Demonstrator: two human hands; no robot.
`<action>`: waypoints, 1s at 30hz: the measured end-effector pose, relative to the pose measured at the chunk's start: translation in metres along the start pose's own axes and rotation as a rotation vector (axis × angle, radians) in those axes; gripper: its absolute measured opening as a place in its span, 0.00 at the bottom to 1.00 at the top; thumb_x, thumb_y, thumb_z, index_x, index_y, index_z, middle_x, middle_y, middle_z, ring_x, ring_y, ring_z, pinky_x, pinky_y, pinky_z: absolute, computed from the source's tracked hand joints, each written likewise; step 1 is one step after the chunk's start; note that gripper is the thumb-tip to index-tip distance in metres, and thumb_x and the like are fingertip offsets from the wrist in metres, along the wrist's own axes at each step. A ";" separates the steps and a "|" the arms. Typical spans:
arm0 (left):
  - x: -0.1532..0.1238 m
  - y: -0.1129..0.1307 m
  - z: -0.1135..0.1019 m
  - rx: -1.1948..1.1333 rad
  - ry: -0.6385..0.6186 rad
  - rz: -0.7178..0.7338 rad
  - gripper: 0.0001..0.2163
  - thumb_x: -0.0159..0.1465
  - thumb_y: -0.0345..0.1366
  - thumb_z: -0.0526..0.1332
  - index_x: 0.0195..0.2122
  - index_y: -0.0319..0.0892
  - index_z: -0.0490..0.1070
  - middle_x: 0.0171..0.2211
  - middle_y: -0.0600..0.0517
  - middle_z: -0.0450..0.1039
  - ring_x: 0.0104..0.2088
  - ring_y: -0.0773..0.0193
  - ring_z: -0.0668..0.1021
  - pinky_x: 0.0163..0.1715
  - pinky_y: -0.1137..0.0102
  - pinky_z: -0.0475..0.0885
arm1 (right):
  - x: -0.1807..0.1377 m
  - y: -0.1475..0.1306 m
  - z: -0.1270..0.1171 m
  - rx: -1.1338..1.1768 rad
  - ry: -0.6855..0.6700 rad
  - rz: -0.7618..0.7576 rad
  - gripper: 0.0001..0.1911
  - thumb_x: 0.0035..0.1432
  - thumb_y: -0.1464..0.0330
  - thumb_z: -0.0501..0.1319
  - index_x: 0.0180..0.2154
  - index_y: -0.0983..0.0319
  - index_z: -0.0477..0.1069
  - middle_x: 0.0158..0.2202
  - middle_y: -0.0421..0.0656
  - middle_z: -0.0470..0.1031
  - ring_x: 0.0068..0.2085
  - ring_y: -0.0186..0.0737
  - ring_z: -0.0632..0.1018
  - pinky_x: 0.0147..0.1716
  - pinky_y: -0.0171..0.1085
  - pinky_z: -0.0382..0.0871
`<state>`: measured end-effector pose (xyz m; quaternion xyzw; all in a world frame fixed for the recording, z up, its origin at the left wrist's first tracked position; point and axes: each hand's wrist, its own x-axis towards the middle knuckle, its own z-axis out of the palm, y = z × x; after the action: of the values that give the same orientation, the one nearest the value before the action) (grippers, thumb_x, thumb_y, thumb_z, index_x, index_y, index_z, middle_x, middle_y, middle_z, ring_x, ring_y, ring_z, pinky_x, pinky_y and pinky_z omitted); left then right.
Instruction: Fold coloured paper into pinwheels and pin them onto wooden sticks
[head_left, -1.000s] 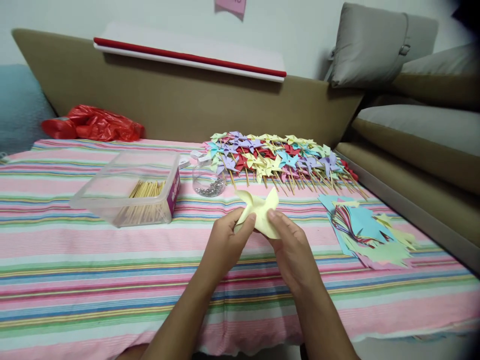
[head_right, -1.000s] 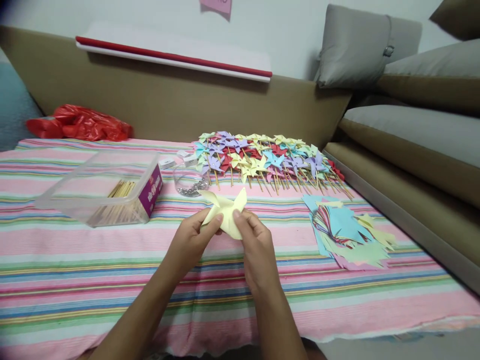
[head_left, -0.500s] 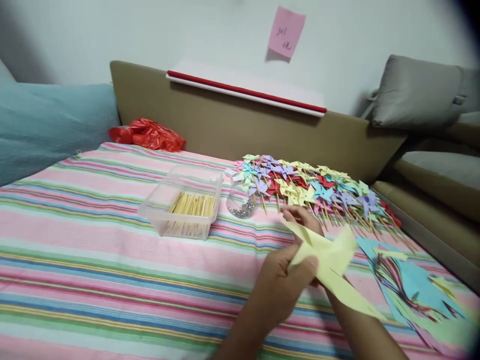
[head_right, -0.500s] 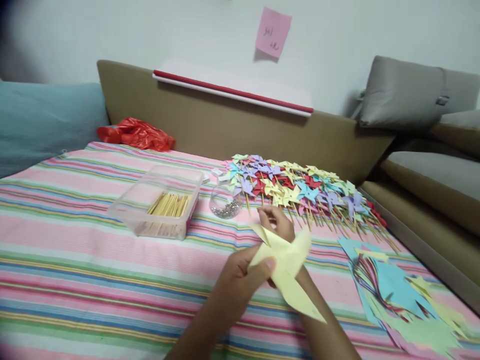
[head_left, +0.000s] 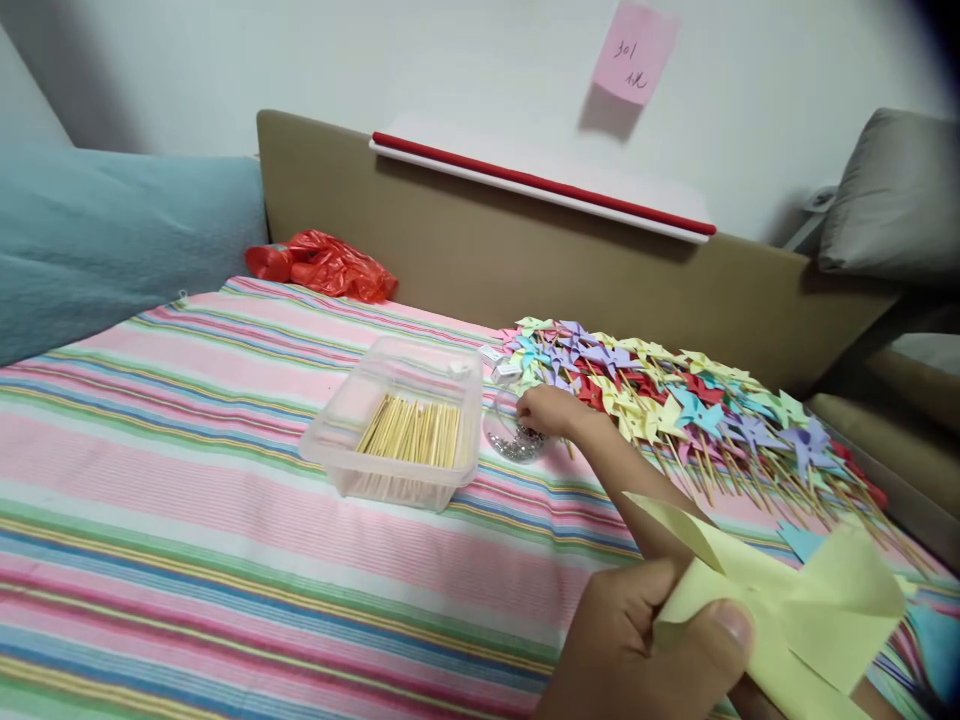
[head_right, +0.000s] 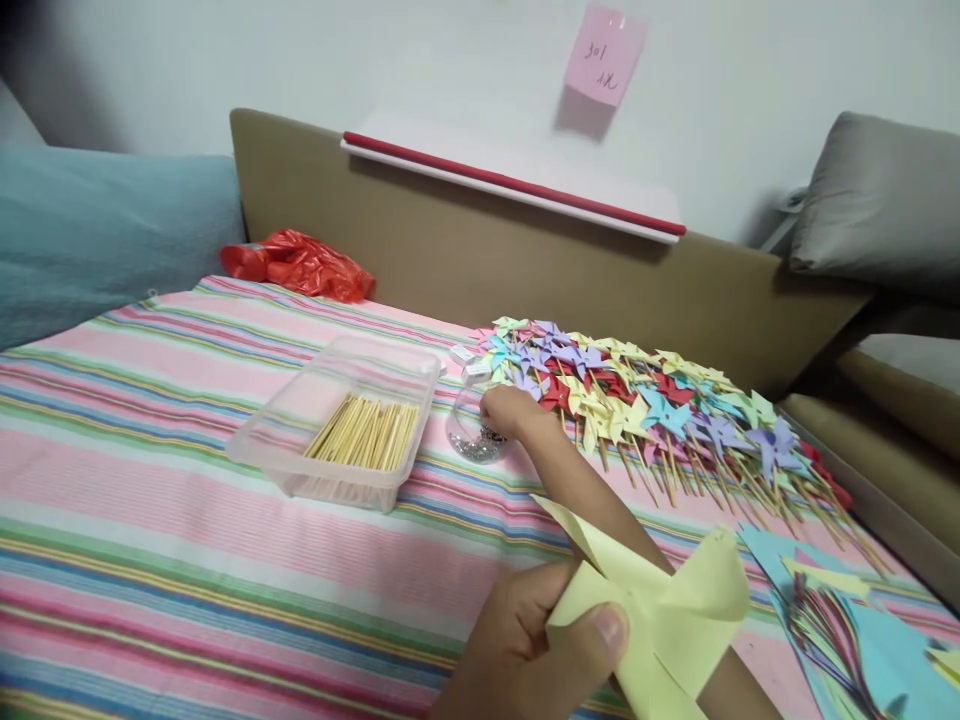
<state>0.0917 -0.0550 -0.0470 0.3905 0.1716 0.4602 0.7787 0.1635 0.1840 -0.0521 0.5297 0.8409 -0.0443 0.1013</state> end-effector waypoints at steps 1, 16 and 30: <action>0.000 0.000 0.000 -0.009 0.004 -0.002 0.20 0.62 0.53 0.64 0.31 0.38 0.73 0.26 0.54 0.60 0.29 0.68 0.60 0.29 0.70 0.55 | 0.001 0.000 -0.001 -0.026 -0.019 0.011 0.14 0.68 0.61 0.62 0.49 0.62 0.74 0.49 0.46 0.77 0.46 0.42 0.79 0.47 0.46 0.77; 0.006 0.000 -0.011 0.013 0.107 0.154 0.17 0.65 0.49 0.63 0.32 0.38 0.76 0.27 0.52 0.68 0.30 0.66 0.68 0.34 0.71 0.65 | -0.048 0.003 -0.025 -0.048 0.310 0.048 0.12 0.69 0.69 0.54 0.41 0.63 0.76 0.48 0.50 0.79 0.46 0.44 0.78 0.44 0.38 0.68; 0.030 0.007 -0.030 0.151 0.559 0.377 0.17 0.64 0.45 0.66 0.49 0.39 0.77 0.37 0.47 0.83 0.38 0.60 0.84 0.40 0.69 0.76 | -0.248 0.042 0.092 0.275 0.626 0.394 0.17 0.71 0.62 0.48 0.51 0.60 0.70 0.45 0.50 0.80 0.45 0.50 0.81 0.43 0.45 0.72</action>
<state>0.0844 -0.0143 -0.0583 0.3308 0.3366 0.6710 0.5719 0.3168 -0.0336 -0.0868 0.6773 0.6997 0.0272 -0.2255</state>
